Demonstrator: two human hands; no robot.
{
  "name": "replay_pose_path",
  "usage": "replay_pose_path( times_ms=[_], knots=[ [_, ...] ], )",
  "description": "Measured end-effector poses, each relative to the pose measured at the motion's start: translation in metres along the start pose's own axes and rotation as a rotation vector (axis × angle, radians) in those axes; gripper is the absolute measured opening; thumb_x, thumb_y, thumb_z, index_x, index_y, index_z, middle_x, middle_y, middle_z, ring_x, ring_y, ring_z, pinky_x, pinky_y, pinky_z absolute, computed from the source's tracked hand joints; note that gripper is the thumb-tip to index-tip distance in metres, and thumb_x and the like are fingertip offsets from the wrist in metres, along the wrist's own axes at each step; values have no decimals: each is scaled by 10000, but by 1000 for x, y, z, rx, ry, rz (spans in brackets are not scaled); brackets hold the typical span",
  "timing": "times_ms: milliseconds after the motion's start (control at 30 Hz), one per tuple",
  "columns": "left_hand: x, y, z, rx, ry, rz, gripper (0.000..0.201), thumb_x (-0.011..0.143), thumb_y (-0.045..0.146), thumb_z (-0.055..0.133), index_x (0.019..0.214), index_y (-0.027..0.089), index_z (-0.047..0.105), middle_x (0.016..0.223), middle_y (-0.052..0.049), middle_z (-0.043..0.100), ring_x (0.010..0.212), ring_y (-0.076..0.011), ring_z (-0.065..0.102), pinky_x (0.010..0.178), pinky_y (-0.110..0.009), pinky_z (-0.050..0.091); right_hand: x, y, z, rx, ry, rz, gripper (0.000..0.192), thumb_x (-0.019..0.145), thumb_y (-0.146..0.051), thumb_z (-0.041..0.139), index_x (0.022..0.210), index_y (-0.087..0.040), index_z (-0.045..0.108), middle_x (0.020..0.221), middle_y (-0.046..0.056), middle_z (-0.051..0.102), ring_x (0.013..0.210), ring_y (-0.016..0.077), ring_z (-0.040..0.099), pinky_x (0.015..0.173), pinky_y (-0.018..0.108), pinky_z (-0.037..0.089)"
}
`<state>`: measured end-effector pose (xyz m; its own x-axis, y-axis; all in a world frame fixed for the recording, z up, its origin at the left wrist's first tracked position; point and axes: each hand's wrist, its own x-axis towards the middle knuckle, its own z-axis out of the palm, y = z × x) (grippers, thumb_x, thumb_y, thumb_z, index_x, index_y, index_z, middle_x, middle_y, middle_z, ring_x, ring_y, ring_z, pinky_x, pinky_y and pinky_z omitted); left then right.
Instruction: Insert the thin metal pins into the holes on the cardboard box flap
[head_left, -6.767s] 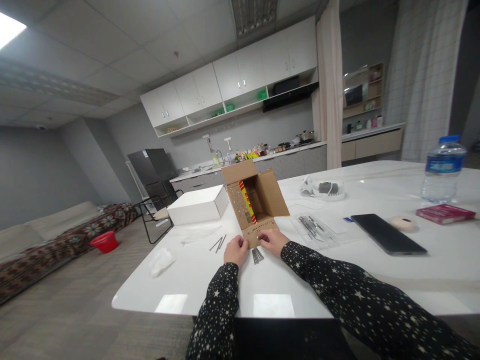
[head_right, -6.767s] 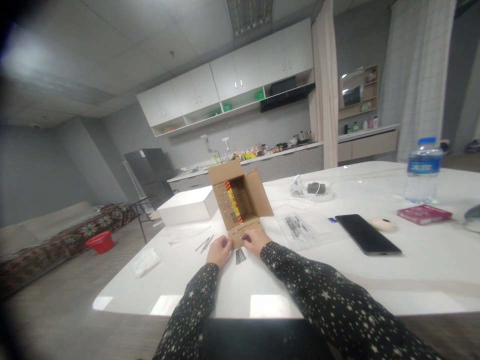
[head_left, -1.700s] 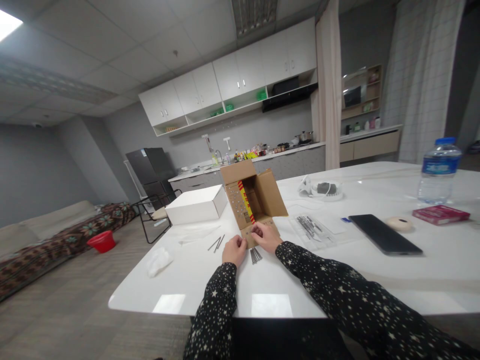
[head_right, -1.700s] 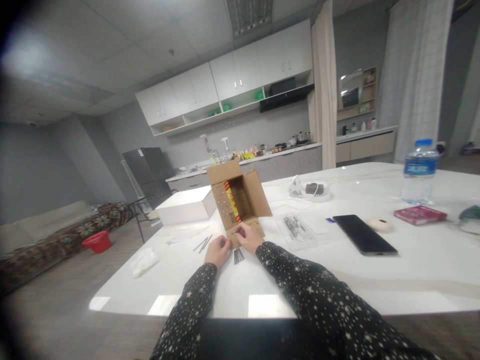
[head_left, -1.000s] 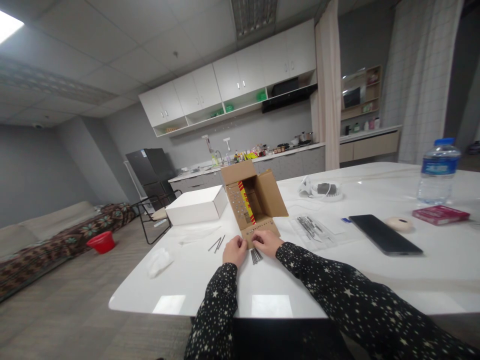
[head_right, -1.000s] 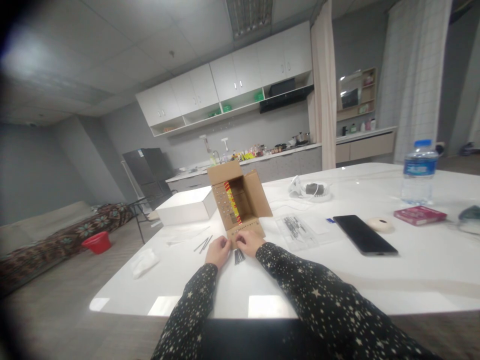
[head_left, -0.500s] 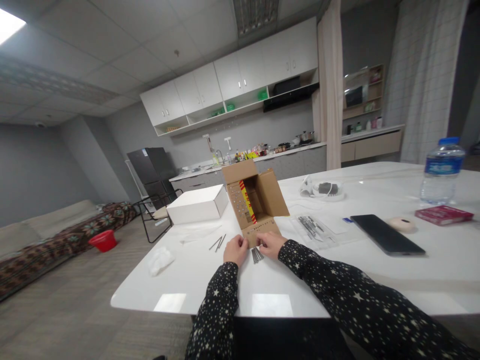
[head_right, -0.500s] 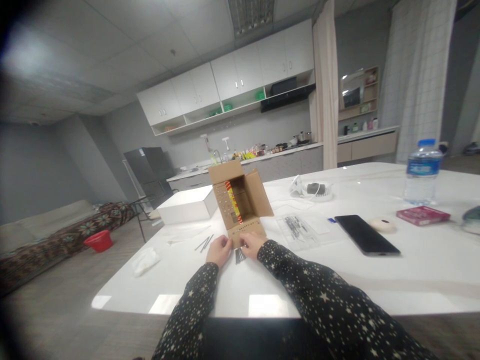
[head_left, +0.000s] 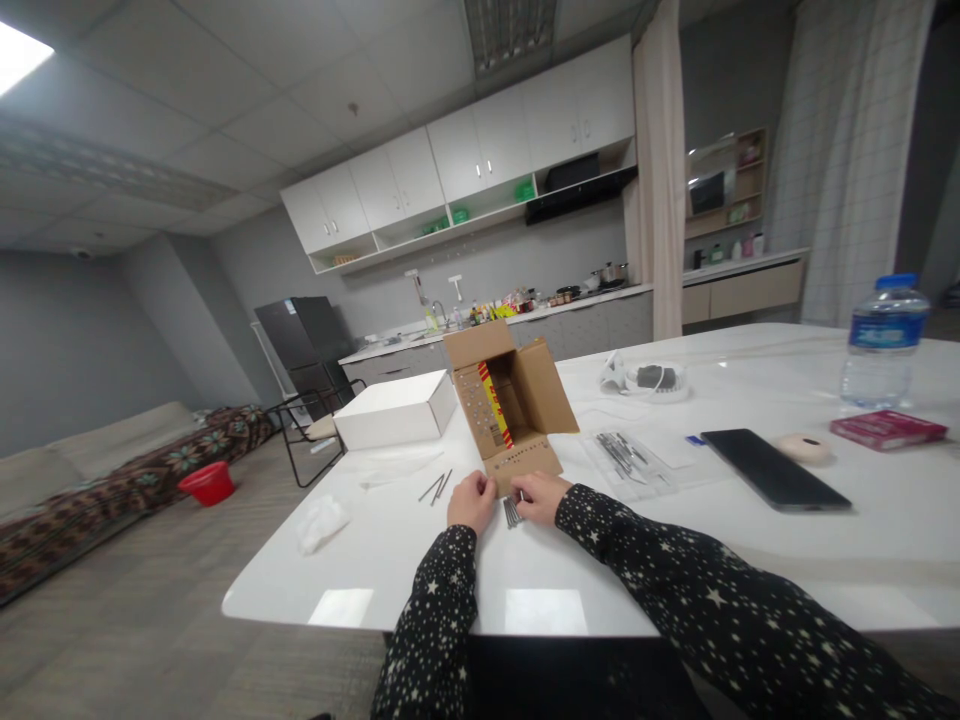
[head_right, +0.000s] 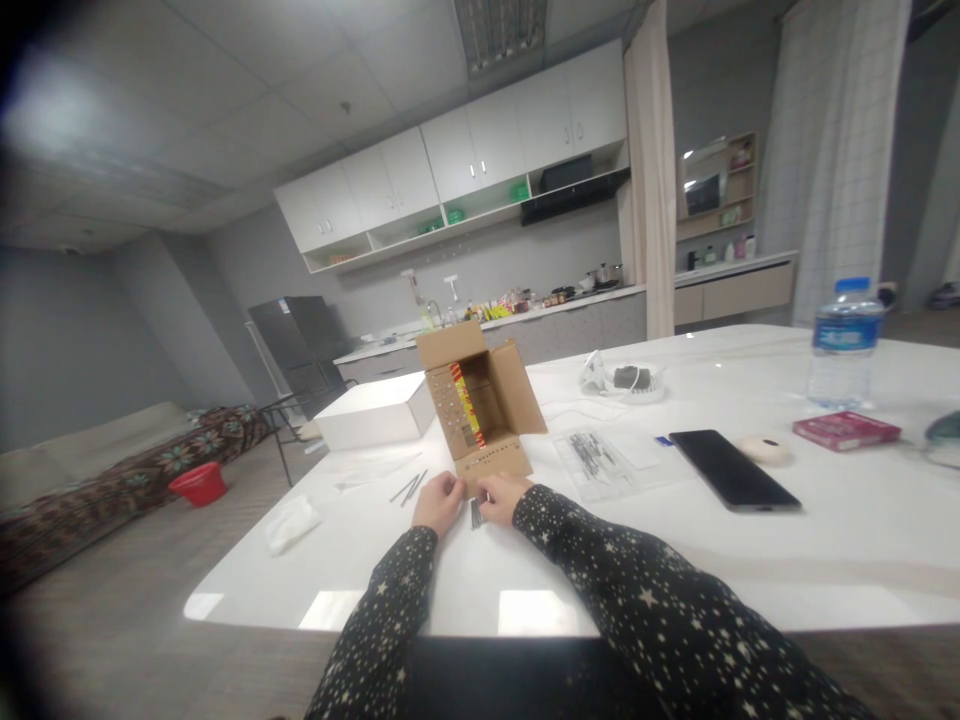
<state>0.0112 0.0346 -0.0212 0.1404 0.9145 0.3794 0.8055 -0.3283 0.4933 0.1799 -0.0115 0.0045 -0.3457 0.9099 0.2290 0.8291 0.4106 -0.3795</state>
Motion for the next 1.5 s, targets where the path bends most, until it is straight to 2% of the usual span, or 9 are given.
replay_pose_path(
  times_ms=[300,633,800,1000,1200,1500],
  knots=[
    [1,-1,1,10,-6,-1,282,825,395,433,644,194,512,616,2,582,613,-116,502,595,-220,319,-3,-3,-3,14,-28,8,134,688,-217,563,797,-189,637,692,8,625,672,151,556,555,219,312],
    [1,1,0,13,-7,1,286,824,398,436,642,193,515,617,-3,581,609,-117,500,595,-222,314,-1,-2,0,-33,5,5,141,703,-229,551,830,-184,590,791,30,639,738,169,588,572,231,330],
    [1,2,0,7,-9,-3,282,820,394,437,639,191,513,611,-2,573,606,-118,491,594,-223,313,0,0,0,-89,24,76,196,709,-268,557,882,-177,562,935,80,642,854,212,604,637,261,378],
    [1,3,-1,8,-5,-3,283,819,392,436,639,190,516,617,-6,571,610,-123,490,592,-228,310,-1,1,-3,-122,12,197,246,746,-325,524,918,-163,589,973,130,649,894,260,617,686,316,434],
    [0,7,-4,21,-21,-37,270,817,383,443,650,191,534,630,-9,581,611,-123,492,591,-226,312,1,0,-1,-132,-37,264,335,783,-288,517,1068,-116,556,1081,182,621,958,269,611,744,339,457],
    [0,9,-4,14,-27,-42,262,815,371,436,644,191,521,626,-8,573,611,-122,485,590,-230,313,3,-1,5,-138,-59,253,329,821,-188,511,1121,-52,520,1079,229,588,1008,294,589,799,378,456]
  ],
)
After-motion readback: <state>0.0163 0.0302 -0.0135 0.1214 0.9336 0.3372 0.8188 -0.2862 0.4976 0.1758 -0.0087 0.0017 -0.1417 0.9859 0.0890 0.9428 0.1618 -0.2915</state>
